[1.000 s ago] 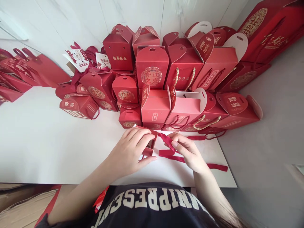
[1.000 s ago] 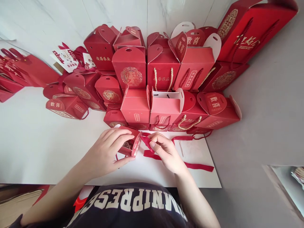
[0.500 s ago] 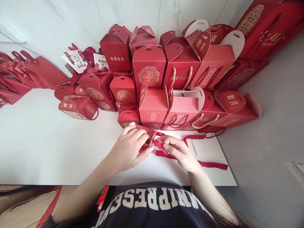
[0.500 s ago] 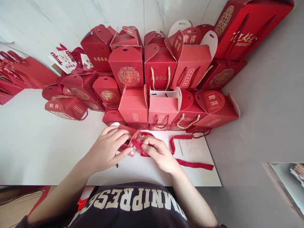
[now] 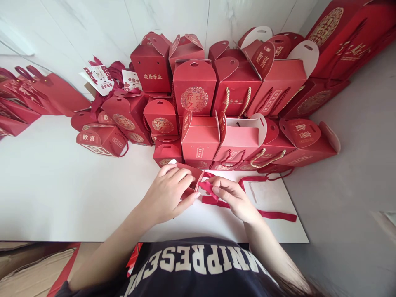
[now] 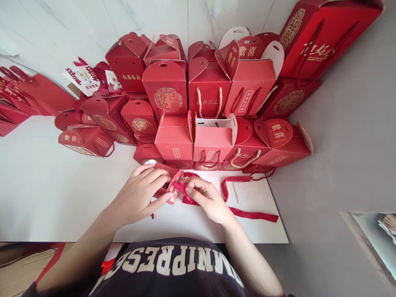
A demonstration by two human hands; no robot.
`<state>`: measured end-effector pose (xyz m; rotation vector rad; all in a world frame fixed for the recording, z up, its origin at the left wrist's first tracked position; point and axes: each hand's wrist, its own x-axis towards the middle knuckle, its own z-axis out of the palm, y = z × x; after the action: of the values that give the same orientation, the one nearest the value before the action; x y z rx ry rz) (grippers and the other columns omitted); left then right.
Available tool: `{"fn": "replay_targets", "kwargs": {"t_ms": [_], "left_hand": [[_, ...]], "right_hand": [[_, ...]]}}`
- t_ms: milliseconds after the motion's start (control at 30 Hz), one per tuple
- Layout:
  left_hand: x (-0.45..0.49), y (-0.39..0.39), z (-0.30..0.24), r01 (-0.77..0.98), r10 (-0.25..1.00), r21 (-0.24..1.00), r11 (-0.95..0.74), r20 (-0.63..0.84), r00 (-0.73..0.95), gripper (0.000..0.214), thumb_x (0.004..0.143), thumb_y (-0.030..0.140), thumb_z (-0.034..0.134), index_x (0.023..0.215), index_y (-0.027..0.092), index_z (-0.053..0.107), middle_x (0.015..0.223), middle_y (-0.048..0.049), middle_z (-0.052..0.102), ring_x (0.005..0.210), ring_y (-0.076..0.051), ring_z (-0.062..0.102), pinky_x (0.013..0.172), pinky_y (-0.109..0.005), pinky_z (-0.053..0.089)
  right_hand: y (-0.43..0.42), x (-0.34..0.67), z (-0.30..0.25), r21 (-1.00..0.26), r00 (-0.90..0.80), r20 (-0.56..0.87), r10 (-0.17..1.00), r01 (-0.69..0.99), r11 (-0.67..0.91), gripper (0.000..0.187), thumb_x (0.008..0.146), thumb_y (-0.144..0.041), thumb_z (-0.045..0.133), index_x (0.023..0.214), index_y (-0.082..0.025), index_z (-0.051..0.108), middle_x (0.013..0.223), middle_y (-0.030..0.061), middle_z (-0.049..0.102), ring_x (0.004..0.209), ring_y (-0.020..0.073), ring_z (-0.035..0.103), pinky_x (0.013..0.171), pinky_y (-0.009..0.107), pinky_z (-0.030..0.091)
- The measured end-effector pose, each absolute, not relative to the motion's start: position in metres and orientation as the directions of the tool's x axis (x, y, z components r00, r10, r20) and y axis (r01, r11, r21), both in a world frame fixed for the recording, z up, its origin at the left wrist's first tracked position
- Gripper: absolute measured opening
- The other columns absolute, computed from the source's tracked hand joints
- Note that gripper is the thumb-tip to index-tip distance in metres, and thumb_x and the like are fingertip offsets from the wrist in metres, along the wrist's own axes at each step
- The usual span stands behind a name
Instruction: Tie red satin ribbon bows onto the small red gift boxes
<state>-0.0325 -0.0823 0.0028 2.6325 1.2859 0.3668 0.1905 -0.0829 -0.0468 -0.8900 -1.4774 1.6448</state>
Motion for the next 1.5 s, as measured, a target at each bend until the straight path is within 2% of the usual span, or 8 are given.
{"fn": "replay_targets", "kwargs": {"t_ms": [167,300,467,633,767,1033,1333,1500], "left_hand": [[-0.032,-0.08,0.009,0.723,0.797,0.359,-0.59,0.117,0.592,0.027,0.098,0.022,0.035,0.109,0.018,0.06,0.104,-0.0056,0.066,0.101,-0.021,0.058,0.105,-0.044,0.031],[-0.026,-0.078,0.015,0.75,0.819,0.356,-0.557,0.09,0.566,0.029,0.098,0.017,0.031,0.1,0.018,0.06,0.101,-0.0039,0.066,0.101,-0.02,0.059,0.107,-0.043,0.03],[-0.021,-0.076,0.014,0.759,0.824,0.34,-0.555,0.099,0.558,0.026,0.099,0.018,0.033,0.096,0.018,0.059,0.093,-0.0021,0.066,0.094,-0.018,0.06,0.109,-0.044,0.031],[-0.02,-0.076,0.003,0.72,0.788,0.32,-0.615,0.216,0.577,0.023,0.096,0.011,0.037,0.104,0.018,0.057,0.098,-0.0028,0.067,0.096,-0.018,0.061,0.114,-0.043,0.031],[-0.019,-0.079,-0.009,0.739,0.809,0.328,-0.588,0.236,0.539,0.016,0.094,0.011,0.047,0.101,0.018,0.059,0.101,-0.0046,0.066,0.098,-0.02,0.06,0.109,-0.041,0.038],[-0.02,-0.074,-0.03,0.655,0.859,0.557,-0.511,0.308,0.409,0.018,0.097,0.013,0.045,0.096,0.021,0.061,0.107,-0.0024,0.066,0.096,-0.016,0.059,0.098,-0.032,0.045],[-0.022,-0.074,-0.033,0.632,0.869,0.598,-0.493,0.306,0.388,0.019,0.097,0.015,0.045,0.096,0.021,0.062,0.108,-0.0017,0.067,0.098,-0.015,0.061,0.101,-0.034,0.042],[-0.026,-0.075,-0.027,0.61,0.876,0.641,-0.465,0.238,0.419,0.027,0.093,0.006,0.039,0.098,0.02,0.061,0.11,-0.0029,0.065,0.103,-0.017,0.057,0.098,-0.034,0.043]], "right_hand": [[-0.08,0.188,-0.045,-1.0,-0.483,-0.001,0.875,0.018,0.009,0.034,0.097,-0.041,0.053,0.071,-0.02,0.049,0.081,0.0018,0.053,0.077,0.0162,0.047,0.075,0.029,0.039],[-0.078,0.186,-0.04,-0.999,-0.494,0.017,0.869,0.034,0.039,0.032,0.098,-0.039,0.052,0.073,-0.02,0.052,0.079,0.0011,0.052,0.077,0.016,0.047,0.076,0.028,0.039],[-0.078,0.189,-0.038,-0.997,-0.465,0.026,0.885,-0.074,-0.01,0.025,0.097,-0.037,0.054,0.078,-0.021,0.052,0.083,0.0011,0.055,0.078,0.0156,0.049,0.075,0.028,0.04],[-0.082,0.19,-0.041,-0.997,-0.487,-0.035,0.873,-0.044,-0.064,0.026,0.097,-0.039,0.054,0.08,-0.02,0.054,0.082,0.0011,0.055,0.077,0.0158,0.049,0.075,0.029,0.039],[-0.085,0.189,-0.045,-0.997,-0.497,-0.03,0.867,-0.049,-0.063,0.026,0.097,-0.037,0.053,0.079,-0.019,0.054,0.081,0.0008,0.053,0.076,0.0151,0.045,0.074,0.028,0.036],[-0.089,0.189,-0.047,-0.991,-0.508,-0.006,0.862,-0.11,-0.071,0.026,0.097,-0.032,0.054,0.074,-0.019,0.051,0.079,0.0004,0.051,0.073,0.0142,0.041,0.07,0.028,0.034],[-0.089,0.182,-0.05,-0.988,-0.51,-0.004,0.86,-0.128,-0.081,0.027,0.097,-0.032,0.054,0.074,-0.019,0.049,0.078,-0.0006,0.05,0.072,0.0132,0.041,0.069,0.026,0.033],[-0.089,0.179,-0.053,-0.992,-0.491,-0.032,0.871,-0.092,-0.088,0.027,0.097,-0.033,0.054,0.075,-0.019,0.05,0.074,-0.002,0.045,0.07,0.0125,0.038,0.067,0.026,0.031]]}}
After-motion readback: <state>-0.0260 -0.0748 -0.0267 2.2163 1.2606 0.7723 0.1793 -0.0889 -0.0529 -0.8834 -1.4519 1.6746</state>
